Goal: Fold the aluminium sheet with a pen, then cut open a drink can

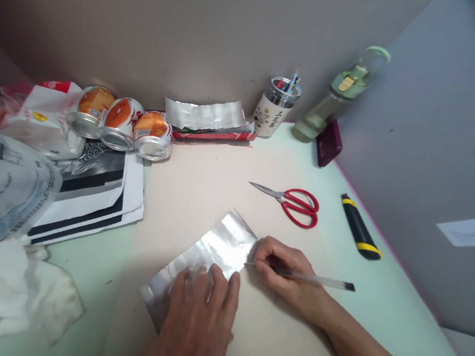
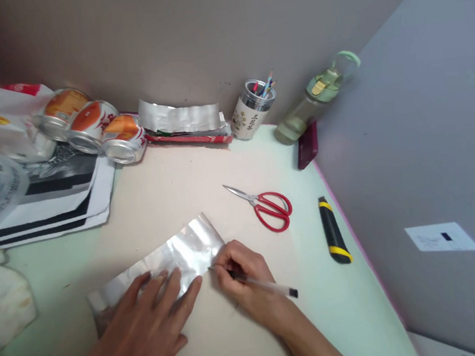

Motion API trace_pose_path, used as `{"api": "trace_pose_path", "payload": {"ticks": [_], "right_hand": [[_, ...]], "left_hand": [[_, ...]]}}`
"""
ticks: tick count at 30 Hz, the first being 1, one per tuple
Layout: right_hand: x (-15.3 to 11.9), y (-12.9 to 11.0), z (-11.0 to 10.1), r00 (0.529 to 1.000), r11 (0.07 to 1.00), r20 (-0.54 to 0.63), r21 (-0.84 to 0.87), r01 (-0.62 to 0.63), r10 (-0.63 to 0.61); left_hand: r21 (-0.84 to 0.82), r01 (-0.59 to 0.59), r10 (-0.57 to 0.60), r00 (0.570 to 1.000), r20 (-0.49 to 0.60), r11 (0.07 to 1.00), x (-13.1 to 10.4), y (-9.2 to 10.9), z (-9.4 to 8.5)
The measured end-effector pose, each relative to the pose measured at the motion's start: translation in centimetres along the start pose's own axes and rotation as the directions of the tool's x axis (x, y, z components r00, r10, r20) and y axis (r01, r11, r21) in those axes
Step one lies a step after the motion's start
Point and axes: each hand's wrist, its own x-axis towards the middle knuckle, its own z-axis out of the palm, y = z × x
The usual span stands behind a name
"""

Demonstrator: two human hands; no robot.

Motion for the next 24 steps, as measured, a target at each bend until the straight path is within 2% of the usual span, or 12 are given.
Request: {"api": "trace_pose_path", "payload": {"ticks": [3,8,9,10,12,15,19,21,24], "right_hand": [[0.0,0.0,0.2,1.0,0.999,-0.012,-0.04,0.009,-0.01],[0.1,0.0,0.3,0.998,0.993,-0.016,-0.109,0.053,-0.055],[0.0,0.0,0.3,0.998,0.991,-0.014,-0.12,0.057,-0.059],[0.0,-0.1,0.4,0.998,0.99,-0.013,-0.127,0.06,-0.062],[-0.2,-0.2,0.4,0.998,0.989,-0.001,-0.129,0.067,-0.067],[-0.3,-0.4,0.2,0.997,0.991,0.034,-0.114,0.07,-0.066],[0.1,0.0,-0.7,0.997,0.999,0.082,0.043,-0.02,0.017],[0.3,0.6,-1.2,0.998,0.978,0.019,0.198,-0.059,0.057],[0.5,1.3,-1.8,0.984,0.931,-0.148,0.364,-0.039,0.099]], "left_hand": [[0.004,-0.004,0.004,0.999,-0.032,1.0,0.0,0.0,0.0],[0.007,-0.009,0.009,1.0,-0.006,1.0,0.0,0.0,0.1],[0.003,-0.002,0.002,0.999,-0.054,1.0,0.0,0.0,0.2],[-0.003,-0.006,0.006,1.0,0.019,1.0,0.0,0.0,0.2],[-0.007,-0.007,0.007,1.0,-0.006,1.0,0.1,-0.1,0.1],[-0.023,-0.014,0.015,0.999,0.037,1.0,0.4,-0.2,-0.7],[-0.06,-0.012,0.022,0.986,0.168,0.998,0.9,-0.4,-1.7],[-0.058,-0.008,0.014,0.995,0.104,0.998,0.6,-0.4,-1.7],[-0.058,0.005,-0.007,0.999,-0.039,0.998,-0.2,-0.3,-1.4]]}}
